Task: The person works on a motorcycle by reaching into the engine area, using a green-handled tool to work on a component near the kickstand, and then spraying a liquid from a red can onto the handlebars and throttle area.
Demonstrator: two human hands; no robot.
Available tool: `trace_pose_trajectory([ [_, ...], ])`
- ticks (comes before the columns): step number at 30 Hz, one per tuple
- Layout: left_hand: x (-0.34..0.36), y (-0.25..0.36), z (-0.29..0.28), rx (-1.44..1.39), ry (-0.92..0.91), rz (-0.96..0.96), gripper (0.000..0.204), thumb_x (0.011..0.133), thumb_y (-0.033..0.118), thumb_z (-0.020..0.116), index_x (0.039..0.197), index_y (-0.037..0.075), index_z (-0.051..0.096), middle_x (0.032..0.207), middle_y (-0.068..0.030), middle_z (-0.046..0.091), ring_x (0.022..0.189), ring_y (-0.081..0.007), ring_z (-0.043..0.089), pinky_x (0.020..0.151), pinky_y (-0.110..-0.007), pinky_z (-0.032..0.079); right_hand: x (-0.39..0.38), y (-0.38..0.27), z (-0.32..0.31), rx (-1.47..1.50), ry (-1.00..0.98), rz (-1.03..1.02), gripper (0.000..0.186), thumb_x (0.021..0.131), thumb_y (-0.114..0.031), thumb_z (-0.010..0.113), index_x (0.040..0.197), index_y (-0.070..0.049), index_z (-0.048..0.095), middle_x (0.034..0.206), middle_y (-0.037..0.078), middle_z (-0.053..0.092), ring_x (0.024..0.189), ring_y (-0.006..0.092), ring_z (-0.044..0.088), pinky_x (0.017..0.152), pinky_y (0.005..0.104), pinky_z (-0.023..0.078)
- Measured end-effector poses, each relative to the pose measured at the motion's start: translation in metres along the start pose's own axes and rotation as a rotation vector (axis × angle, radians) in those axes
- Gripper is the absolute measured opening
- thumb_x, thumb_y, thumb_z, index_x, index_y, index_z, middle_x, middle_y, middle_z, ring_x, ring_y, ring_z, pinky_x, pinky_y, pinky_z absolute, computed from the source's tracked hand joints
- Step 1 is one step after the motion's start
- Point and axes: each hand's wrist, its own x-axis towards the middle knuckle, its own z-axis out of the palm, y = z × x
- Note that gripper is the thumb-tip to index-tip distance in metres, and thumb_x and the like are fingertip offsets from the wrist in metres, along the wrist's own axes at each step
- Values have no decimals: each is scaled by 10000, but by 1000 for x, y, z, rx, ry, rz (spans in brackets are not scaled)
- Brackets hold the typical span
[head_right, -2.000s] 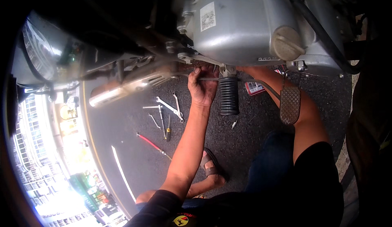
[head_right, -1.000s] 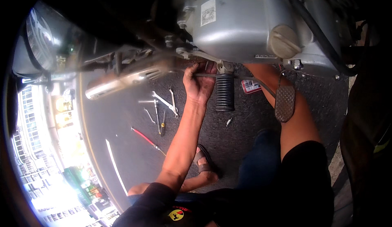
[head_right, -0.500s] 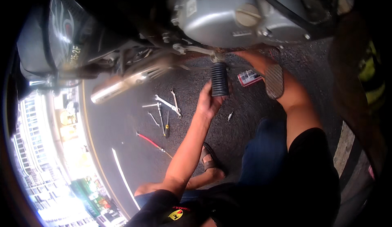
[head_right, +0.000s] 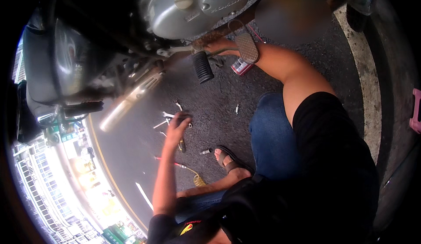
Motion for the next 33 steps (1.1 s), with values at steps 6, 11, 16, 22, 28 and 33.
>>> trace_pose_trajectory([
  [6, -77, 78, -71, 221, 76, 98, 427, 838, 119, 666, 1225, -12, 542, 1088, -160, 659, 993, -235, 645, 883, -338, 487, 1, 6, 12, -205, 127, -169, 398, 957, -373, 475, 1104, -25, 601, 1077, 130, 643, 958, 241, 615, 805, 357, 485],
  [11, -81, 110, -63, 520, -198, 291, 489, 810, 189, 696, 1243, 26, 541, 1122, -167, 624, 1010, -303, 629, 881, -386, 491, 3, 41, 23, -59, 105, 7, 399, 941, -380, 490, 1089, -28, 608, 1067, 134, 652, 932, 251, 627, 783, 360, 492],
  [16, -68, 123, -51, 401, -361, 503, 519, 814, 262, 698, 1262, 58, 532, 1175, -170, 591, 1035, -329, 606, 872, -414, 491, 2, 34, 33, 13, 80, 246, 351, 978, -315, 454, 1172, -44, 566, 1101, 106, 616, 966, 195, 591, 839, 319, 475],
  [22, -32, 125, -51, 422, -463, 580, 557, 828, 250, 691, 1295, 18, 497, 1223, -163, 579, 1085, -296, 590, 941, -393, 471, 15, 4, 85, 238, 586, 43, 301, 932, -289, 523, 1112, -55, 577, 986, 148, 621, 933, 269, 591, 831, 352, 477],
  [28, -4, 49, -46, 106, -376, 132, 527, 870, 221, 670, 1315, 6, 485, 1105, -157, 637, 1021, -233, 624, 895, -344, 483, 14, 22, 90, 281, 468, 214, 478, 865, -447, 584, 1099, -30, 604, 1065, 167, 655, 996, 306, 619, 853, 376, 472],
  [33, -36, -24, -71, 272, -340, -143, 498, 878, 222, 663, 1294, 4, 496, 1081, -158, 663, 999, -230, 644, 883, -339, 489, -12, 1, 79, 271, 36, 320, 622, 762, -537, 695, 1172, -76, 616, 1180, 148, 631, 1075, 266, 595, 917, 367, 456],
])
